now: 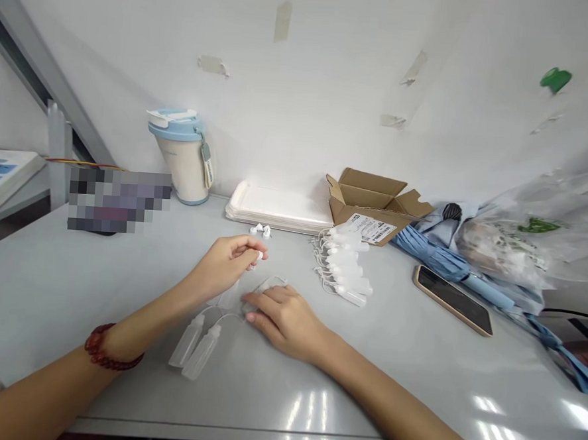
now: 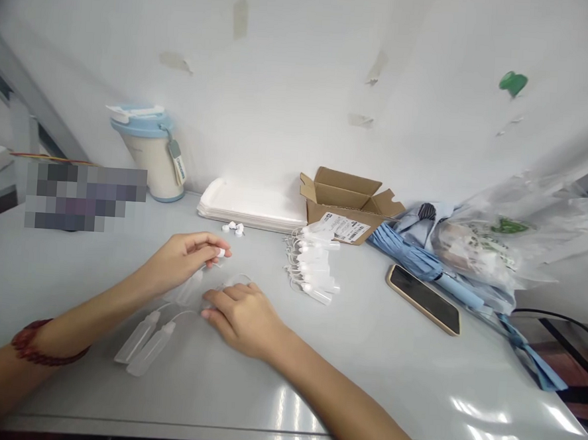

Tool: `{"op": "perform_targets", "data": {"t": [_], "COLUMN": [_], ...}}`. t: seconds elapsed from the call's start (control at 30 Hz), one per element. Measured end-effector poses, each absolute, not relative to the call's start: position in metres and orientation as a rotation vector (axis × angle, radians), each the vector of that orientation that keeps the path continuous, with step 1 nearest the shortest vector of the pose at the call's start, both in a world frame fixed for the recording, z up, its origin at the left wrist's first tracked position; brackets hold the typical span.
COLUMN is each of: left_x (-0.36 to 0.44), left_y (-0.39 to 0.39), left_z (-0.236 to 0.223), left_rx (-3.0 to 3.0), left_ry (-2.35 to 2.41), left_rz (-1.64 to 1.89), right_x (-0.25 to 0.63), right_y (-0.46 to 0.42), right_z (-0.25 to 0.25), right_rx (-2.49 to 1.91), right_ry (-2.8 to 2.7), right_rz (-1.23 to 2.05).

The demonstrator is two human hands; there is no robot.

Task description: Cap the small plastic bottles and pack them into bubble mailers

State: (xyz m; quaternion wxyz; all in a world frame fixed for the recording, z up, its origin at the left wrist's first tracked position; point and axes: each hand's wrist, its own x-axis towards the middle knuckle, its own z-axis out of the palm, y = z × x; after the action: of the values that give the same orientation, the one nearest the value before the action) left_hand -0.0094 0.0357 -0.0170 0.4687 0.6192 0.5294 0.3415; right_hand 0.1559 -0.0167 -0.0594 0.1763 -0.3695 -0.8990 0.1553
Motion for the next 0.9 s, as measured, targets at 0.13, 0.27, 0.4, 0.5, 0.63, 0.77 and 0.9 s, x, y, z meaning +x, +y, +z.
{"op": "perform_targets", "data": {"t": [0.13, 0.27, 0.4, 0.5, 0.63, 0.77, 0.9], "left_x": [-0.009, -0.009, -0.010, -0.013, -0.015, -0.013, -0.008], "left_y": [0.034, 0.035, 0.038, 0.038, 0.036, 0.033, 0.030], "left_z": [-0.018, -0.020, -0.020, -0.019, -0.019, -0.023, -0.023], "left_rx": [1.492, 1.438, 1.332, 1.232, 1.188, 1.158, 1.132], "left_ry": [1.302, 1.278, 1.250, 1.142, 1.027, 0.991, 0.907], "left_rz": [0.834, 0.912, 1.009, 1.016, 0.917, 0.808, 0.774], "right_x": [0.156, 0.160, 0.165, 0.170, 0.176, 0.181, 0.182], "right_y": [-0.016, -0.017, -0.018, -0.018, -0.020, -0.023, -0.028], "right_z": [-0.060, -0.059, -0.058, -0.056, -0.053, -0.051, -0.047], "right_rx": [-1.043, -1.036, -1.064, -1.053, -1.005, -0.975, -1.015], "right_ry": [-2.478, -2.412, -2.260, -2.147, -2.065, -2.029, -1.906], "right_rz": [0.436, 0.390, 0.362, 0.321, 0.227, 0.226, 0.561]}}
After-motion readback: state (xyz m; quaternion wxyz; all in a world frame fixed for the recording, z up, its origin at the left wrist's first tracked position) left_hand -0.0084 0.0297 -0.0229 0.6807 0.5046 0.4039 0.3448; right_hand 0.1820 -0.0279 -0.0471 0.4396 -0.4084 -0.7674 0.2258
